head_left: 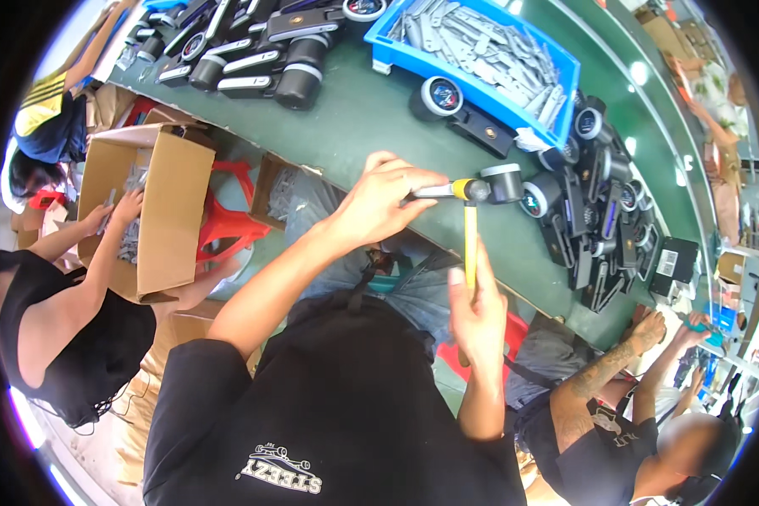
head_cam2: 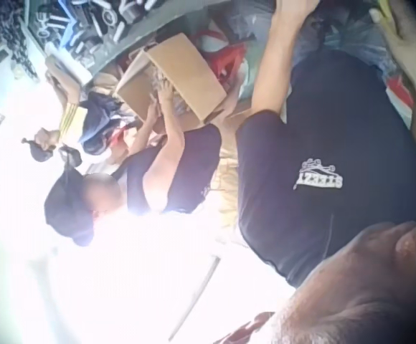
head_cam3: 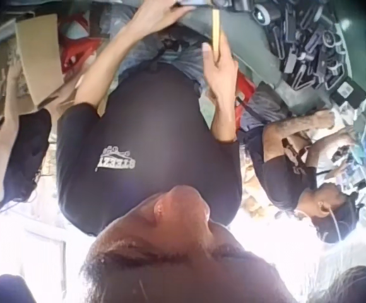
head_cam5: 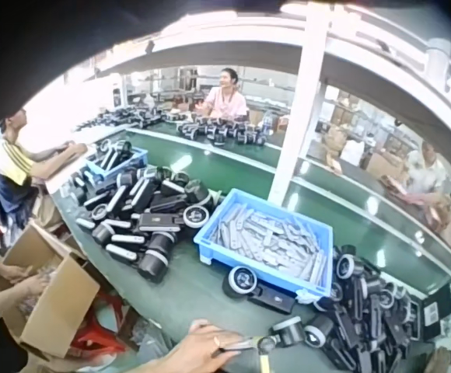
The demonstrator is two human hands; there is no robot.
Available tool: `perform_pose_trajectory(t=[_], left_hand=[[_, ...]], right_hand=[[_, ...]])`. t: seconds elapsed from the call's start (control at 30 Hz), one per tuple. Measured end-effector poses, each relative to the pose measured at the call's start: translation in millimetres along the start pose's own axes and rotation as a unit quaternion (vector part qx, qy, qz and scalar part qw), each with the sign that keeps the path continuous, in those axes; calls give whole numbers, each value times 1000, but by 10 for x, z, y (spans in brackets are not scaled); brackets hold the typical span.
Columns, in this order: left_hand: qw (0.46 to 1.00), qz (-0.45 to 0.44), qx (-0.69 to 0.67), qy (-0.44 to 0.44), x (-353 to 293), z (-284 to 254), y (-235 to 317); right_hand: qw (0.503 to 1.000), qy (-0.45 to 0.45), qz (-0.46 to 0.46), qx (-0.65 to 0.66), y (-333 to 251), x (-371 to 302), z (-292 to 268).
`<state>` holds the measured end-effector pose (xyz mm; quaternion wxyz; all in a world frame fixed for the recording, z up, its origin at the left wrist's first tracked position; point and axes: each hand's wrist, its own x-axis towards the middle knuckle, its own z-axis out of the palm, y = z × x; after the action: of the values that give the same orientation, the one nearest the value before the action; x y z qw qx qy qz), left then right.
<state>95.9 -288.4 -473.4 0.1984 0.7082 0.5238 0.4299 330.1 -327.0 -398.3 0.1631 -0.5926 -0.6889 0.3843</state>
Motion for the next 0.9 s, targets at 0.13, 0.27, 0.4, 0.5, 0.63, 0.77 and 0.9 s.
perform_pose_trajectory(t=[0.13,0.27,0.4,0.5,0.63,0.77,0.9], left_hand=[[996,50,67,42,-132,-334,93],[987,40,80,133,-480,-901,89],[936,-70,133,317,-481,-1572,-289],[861,-149,187,448,-262,-2232,-736],[770,-259,151,562,-15,-2878,-1437],[795,-259,200,511,65,-2928,-1685],[826,-210,258,455,109,-3039,-1977]], right_hand=[[983,174,-10,-51,260,206,-283],[914,344,-102,-188,770,439,-692],[919,335,-95,-182,1246,435,-766],[932,322,-93,-141,1525,505,-652],[932,329,-99,-115,1479,553,-606],[950,308,-53,30,1500,552,-556],[959,265,5,102,1552,565,-597]])
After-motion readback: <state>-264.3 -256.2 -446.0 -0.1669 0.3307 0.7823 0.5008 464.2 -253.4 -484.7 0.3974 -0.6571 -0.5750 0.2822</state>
